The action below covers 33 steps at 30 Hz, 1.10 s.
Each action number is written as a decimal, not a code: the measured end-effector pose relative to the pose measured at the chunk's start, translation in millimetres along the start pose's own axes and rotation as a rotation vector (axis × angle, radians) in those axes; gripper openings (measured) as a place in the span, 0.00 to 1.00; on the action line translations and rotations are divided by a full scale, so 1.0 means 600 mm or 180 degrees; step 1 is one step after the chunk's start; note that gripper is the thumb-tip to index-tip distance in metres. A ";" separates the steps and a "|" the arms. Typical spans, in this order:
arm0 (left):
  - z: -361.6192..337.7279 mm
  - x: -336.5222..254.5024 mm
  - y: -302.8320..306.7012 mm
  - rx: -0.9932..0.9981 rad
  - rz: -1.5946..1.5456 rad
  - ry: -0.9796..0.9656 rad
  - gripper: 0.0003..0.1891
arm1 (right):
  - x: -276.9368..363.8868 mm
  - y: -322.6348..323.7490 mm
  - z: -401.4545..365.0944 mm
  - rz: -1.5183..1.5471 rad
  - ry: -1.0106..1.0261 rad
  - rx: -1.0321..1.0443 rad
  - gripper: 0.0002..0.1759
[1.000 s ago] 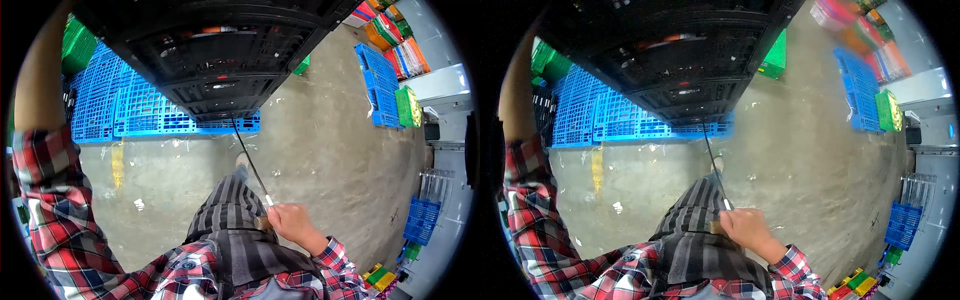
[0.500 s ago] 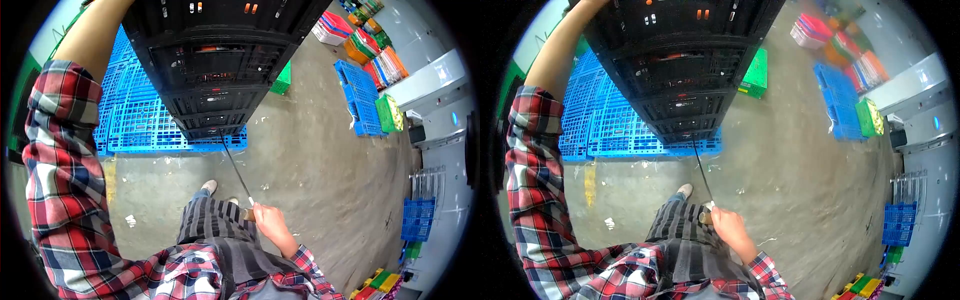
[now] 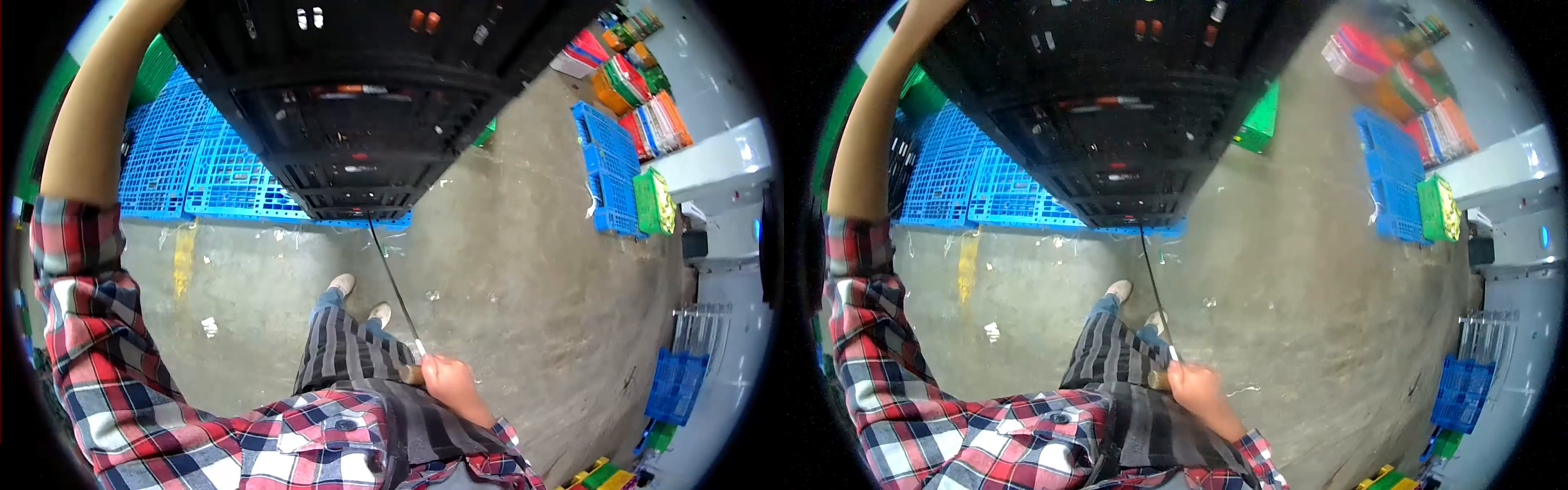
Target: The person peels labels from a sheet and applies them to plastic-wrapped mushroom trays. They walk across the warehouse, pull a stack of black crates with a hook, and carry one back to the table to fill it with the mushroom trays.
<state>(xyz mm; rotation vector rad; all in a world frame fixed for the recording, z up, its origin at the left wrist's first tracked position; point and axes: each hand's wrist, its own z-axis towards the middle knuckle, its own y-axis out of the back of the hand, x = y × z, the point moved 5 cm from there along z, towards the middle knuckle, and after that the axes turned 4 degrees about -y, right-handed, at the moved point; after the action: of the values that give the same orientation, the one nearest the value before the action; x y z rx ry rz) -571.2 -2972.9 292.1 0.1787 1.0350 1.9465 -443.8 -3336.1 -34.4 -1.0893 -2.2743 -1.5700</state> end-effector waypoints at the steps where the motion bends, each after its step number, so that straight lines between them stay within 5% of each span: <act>1: -0.007 -0.010 0.006 -0.0166 0.0185 -0.0272 0.28 | 0.007 0.017 0.003 -0.0013 0.0026 -0.0032 0.17; 5: -0.024 0.002 -0.003 -0.1246 0.1073 -0.1605 0.25 | 0.025 0.081 0.031 0.0021 0.0608 -0.0154 0.18; 9: -0.022 -0.007 0.004 -0.1368 0.1753 -0.1674 0.23 | 0.030 0.125 0.105 -0.0325 0.0528 0.0699 0.18; 11: -0.017 -0.024 0.030 -0.0461 0.1512 -0.1390 0.23 | 0.065 0.121 0.146 -0.0213 0.0603 0.0804 0.27; 13: -0.018 -0.024 0.046 -0.0312 0.0582 -0.1734 0.20 | 0.131 0.116 0.181 0.0272 0.0226 0.1068 0.27; 15: -0.070 0.009 0.015 -0.1175 -0.0137 -0.2744 0.13 | 0.193 0.078 0.205 0.0755 -0.0210 0.1273 0.25; 17: -0.142 0.050 0.001 -0.1020 -0.0399 -0.2956 0.14 | 0.255 0.047 0.215 0.0956 -0.0100 0.1416 0.22; 19: -0.232 0.118 -0.027 -0.0128 -0.0958 -0.2752 0.15 | 0.325 0.009 0.209 0.1374 -0.0354 0.1659 0.20; 20: -0.292 0.130 -0.057 0.1620 -0.1667 -0.2012 0.22 | 0.351 0.004 0.190 0.1453 -0.0502 0.1736 0.20; 21: -0.382 0.195 -0.077 0.2174 -0.1918 -0.1412 0.24 | 0.392 -0.033 0.194 0.1512 -0.0705 0.1809 0.19; 22: -0.479 0.244 -0.111 0.2390 -0.2348 -0.1062 0.28 | 0.424 -0.058 0.197 0.1579 -0.0895 0.1871 0.19; 24: -0.547 0.321 -0.105 0.2785 -0.3704 0.0591 0.33 | 0.476 -0.115 0.219 0.1955 -0.0982 0.1829 0.18; 28: -0.552 0.345 -0.078 0.3189 -0.5354 0.0552 0.41 | 0.559 -0.125 0.254 0.2064 -0.0657 0.1041 0.22; 29: -0.560 0.355 -0.090 0.3106 -0.5087 0.0688 0.43 | 0.598 -0.108 0.253 0.2974 -0.1562 0.1426 0.24; 30: -0.546 0.379 -0.087 0.3576 -0.4869 0.1064 0.35 | 0.596 -0.112 0.263 0.3422 -0.1677 0.1264 0.26; 32: -0.579 0.391 -0.166 0.3496 -0.3385 0.0681 0.22 | 0.572 -0.119 0.273 0.4508 -0.1558 0.1563 0.23; 33: -0.568 0.408 -0.172 0.3617 -0.3403 0.0780 0.18 | 0.538 -0.131 0.277 0.4615 -0.1870 0.1269 0.24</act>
<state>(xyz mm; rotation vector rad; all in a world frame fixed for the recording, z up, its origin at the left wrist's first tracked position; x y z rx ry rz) -814.9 -2962.0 -64.2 -0.0182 1.8013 0.3060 -684.2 -3055.3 2.0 -2.3520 -1.0994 -0.2070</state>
